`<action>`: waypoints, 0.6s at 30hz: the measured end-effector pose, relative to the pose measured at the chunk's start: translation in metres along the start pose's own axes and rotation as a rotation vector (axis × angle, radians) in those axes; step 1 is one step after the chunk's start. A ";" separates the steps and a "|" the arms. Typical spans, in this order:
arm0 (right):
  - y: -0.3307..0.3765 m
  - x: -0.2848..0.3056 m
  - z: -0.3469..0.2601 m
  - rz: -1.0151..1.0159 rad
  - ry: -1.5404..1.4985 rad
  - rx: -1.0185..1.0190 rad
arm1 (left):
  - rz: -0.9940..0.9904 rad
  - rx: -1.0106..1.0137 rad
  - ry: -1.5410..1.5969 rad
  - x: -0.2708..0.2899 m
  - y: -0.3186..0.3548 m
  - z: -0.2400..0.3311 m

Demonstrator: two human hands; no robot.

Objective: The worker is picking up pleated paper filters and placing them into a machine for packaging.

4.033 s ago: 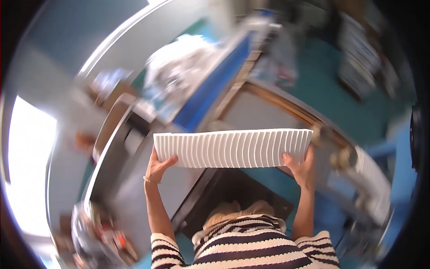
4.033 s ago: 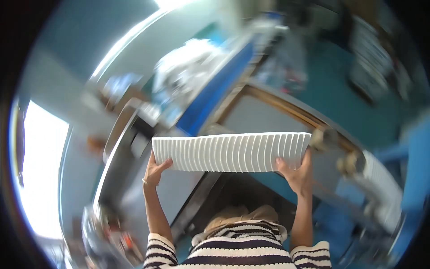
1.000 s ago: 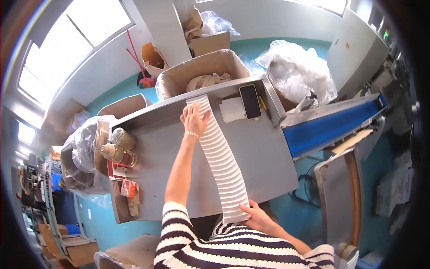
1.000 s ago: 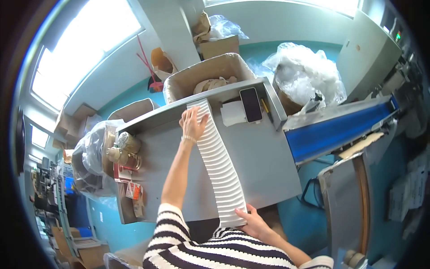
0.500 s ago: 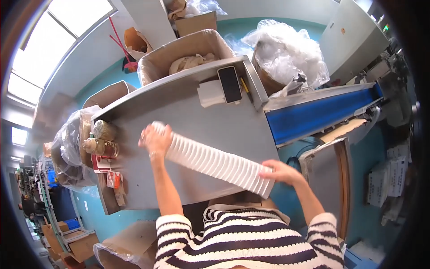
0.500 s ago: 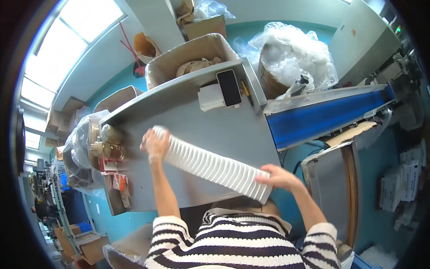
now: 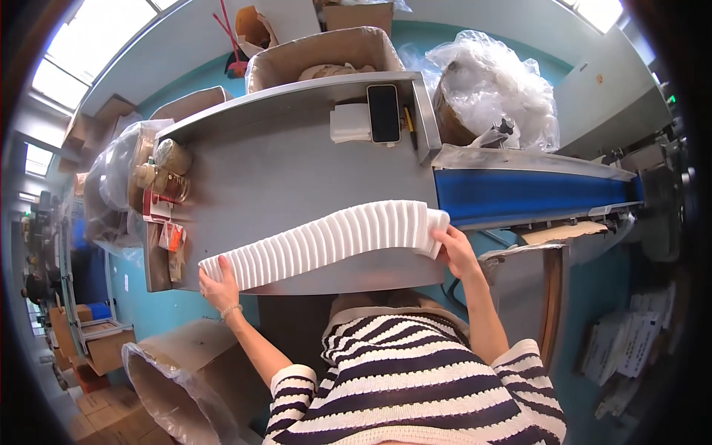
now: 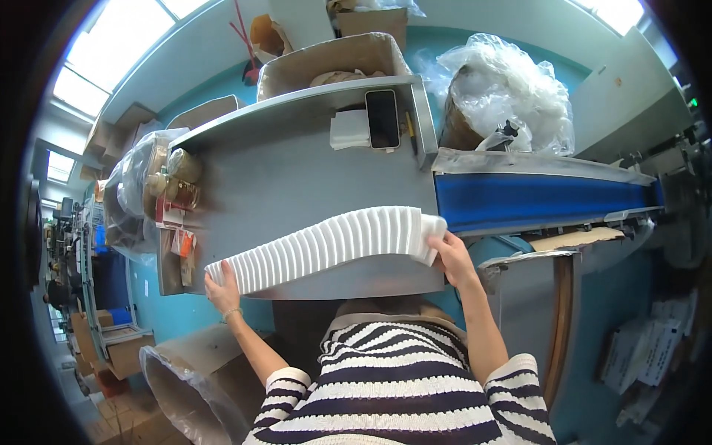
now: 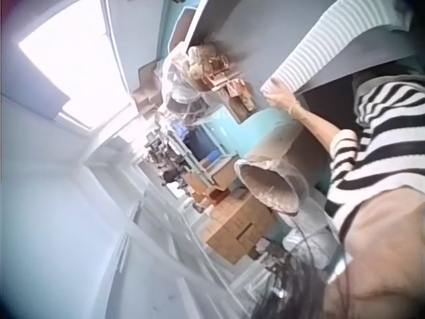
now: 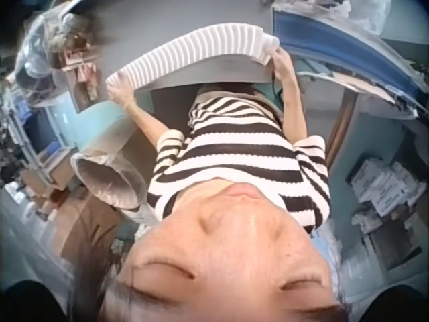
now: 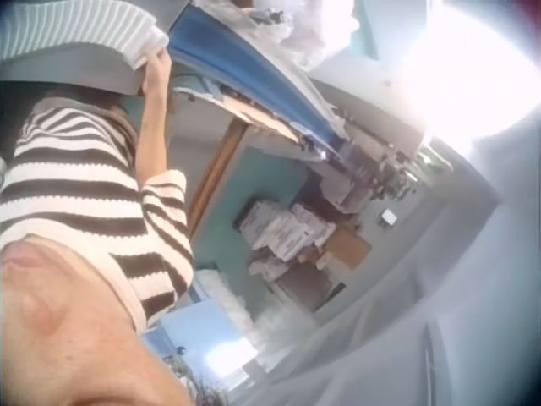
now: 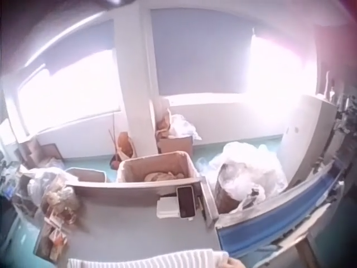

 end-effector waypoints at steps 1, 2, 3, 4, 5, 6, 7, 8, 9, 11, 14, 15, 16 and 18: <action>-0.008 0.015 0.002 0.054 -0.082 0.050 | 0.015 0.004 -0.018 -0.004 0.000 0.004; -0.011 0.023 0.000 0.107 -0.165 0.099 | 0.031 0.007 -0.037 -0.005 0.000 0.009; -0.013 0.030 -0.005 0.143 -0.337 0.175 | 0.053 0.016 -0.033 -0.009 0.001 0.012; -0.017 0.027 -0.011 0.147 -0.227 0.187 | 0.055 0.012 -0.031 -0.011 0.002 0.018; -0.020 0.023 -0.017 0.153 -0.118 0.197 | 0.056 0.029 -0.059 -0.013 0.003 0.023; -0.021 0.011 -0.016 0.141 0.069 0.205 | 0.056 0.045 -0.087 -0.014 0.004 0.026; -0.024 0.000 -0.020 0.195 0.329 0.375 | 0.052 0.039 -0.087 -0.015 0.005 0.028; -0.006 -0.021 -0.035 0.210 0.516 0.372 | 0.051 0.053 -0.093 -0.014 0.005 0.028; -0.011 -0.019 -0.030 0.185 0.421 0.354 | 0.049 0.067 -0.099 -0.015 0.006 0.028; -0.023 -0.009 -0.017 0.099 0.198 0.289 | 0.056 0.046 -0.091 -0.015 0.006 0.031; -0.005 0.011 -0.012 0.032 0.100 0.141 | 0.064 -0.013 -0.065 -0.017 0.007 0.033; -0.003 0.020 -0.011 0.037 0.086 0.072 | 0.063 -0.066 -0.040 -0.018 0.007 0.035; -0.006 0.029 -0.015 0.111 -0.103 0.181 | 0.057 -0.067 -0.041 -0.020 0.007 0.037; -0.016 0.034 -0.017 0.185 -0.111 0.242 | 0.071 -0.106 -0.025 -0.021 0.009 0.041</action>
Point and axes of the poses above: each hand's wrist, its own y-axis away from the middle knuckle, its own x-axis out of the back of the hand, z = x × y, the point moved 6 cm from there along -y, towards the middle knuckle, and after that the axes turned 6 degrees about -x, right-handed, at the moved point
